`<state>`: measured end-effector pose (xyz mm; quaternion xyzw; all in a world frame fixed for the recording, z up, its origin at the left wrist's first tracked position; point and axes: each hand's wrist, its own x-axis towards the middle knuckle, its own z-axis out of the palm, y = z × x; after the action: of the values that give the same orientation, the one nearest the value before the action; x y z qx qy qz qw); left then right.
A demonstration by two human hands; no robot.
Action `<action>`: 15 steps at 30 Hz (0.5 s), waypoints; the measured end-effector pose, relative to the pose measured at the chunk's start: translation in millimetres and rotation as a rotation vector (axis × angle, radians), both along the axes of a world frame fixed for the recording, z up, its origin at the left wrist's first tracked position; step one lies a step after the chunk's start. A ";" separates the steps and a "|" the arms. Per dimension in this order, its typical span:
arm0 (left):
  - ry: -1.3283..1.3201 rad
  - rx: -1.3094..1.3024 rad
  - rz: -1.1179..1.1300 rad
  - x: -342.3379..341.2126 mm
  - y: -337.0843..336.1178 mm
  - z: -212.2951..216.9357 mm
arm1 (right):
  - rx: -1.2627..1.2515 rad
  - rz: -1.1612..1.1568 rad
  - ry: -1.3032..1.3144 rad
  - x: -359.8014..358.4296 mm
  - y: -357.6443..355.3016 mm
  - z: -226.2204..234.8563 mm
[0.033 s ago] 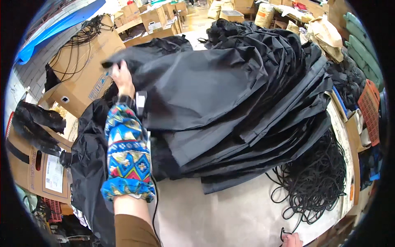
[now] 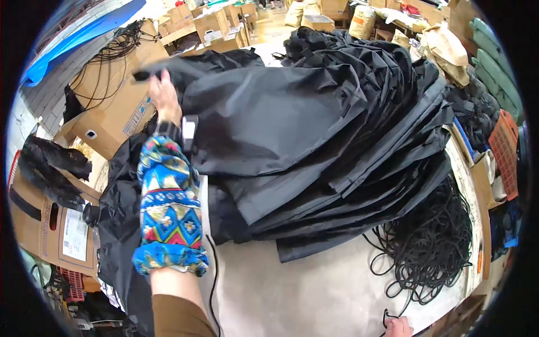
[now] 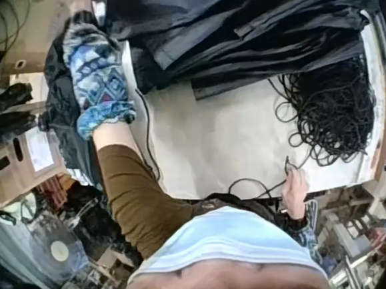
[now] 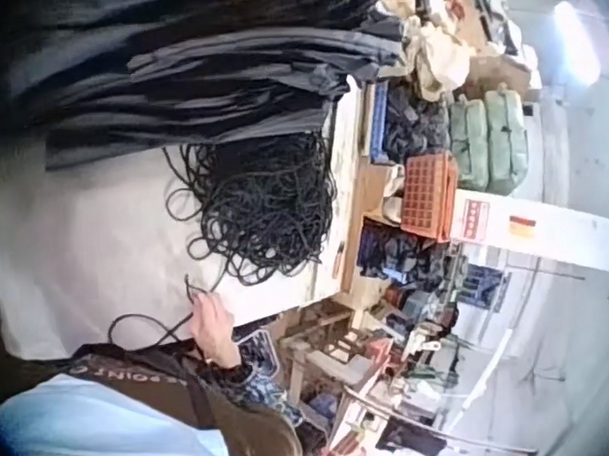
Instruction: The person assembles black drawstring bags by threading black cords through the top hems. They use a metal tool to pull the cords through the fabric channels, then tie the ends of the cords together. The process is repeated for multiple bags on a workbench in a warehouse setting.
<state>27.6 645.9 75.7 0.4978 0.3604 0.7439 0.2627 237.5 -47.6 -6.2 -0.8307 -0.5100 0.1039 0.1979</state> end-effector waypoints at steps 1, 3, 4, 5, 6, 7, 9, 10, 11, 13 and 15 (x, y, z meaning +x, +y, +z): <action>0.040 0.164 -0.050 -7.0 1.4 32.6 | 0.011 0.009 -0.009 0.4 0.5 0.7; 0.182 0.357 -0.121 0.4 -54.2 113.5 | 0.025 0.027 0.029 0.8 1.2 4.2; 0.226 0.435 -0.083 1.4 -78.0 144.7 | 0.030 0.041 0.048 1.5 3.9 5.7; 0.147 0.509 -0.276 7.4 -104.8 165.8 | 0.056 0.063 0.045 1.6 7.1 8.2; 0.109 0.505 -0.384 10.6 -128.8 185.0 | 0.071 0.074 0.036 1.4 7.2 7.2; 0.064 0.506 -0.490 17.6 -155.5 197.7 | 0.083 0.081 0.025 2.3 5.7 5.0; 0.003 0.437 -0.706 25.4 -213.6 218.3 | 0.125 0.083 0.010 1.3 5.2 2.6; -0.010 0.365 -0.813 24.5 -238.6 226.2 | 0.146 0.089 0.011 -0.3 6.4 2.9; -0.061 0.413 -1.001 20.6 -255.7 234.7 | 0.175 0.099 0.014 -1.2 9.3 2.3; 0.338 0.742 -0.415 -7.9 -283.9 230.6 | 0.233 0.117 0.021 -3.6 13.3 2.5; 0.299 0.722 -0.260 -7.9 -242.8 183.8 | 0.219 0.044 -0.044 -1.5 2.1 5.3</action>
<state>19.7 403.0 259.5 0.7020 0.0444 0.7026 0.1075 235.9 -45.5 -0.9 -0.7948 -0.5405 0.0335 0.2740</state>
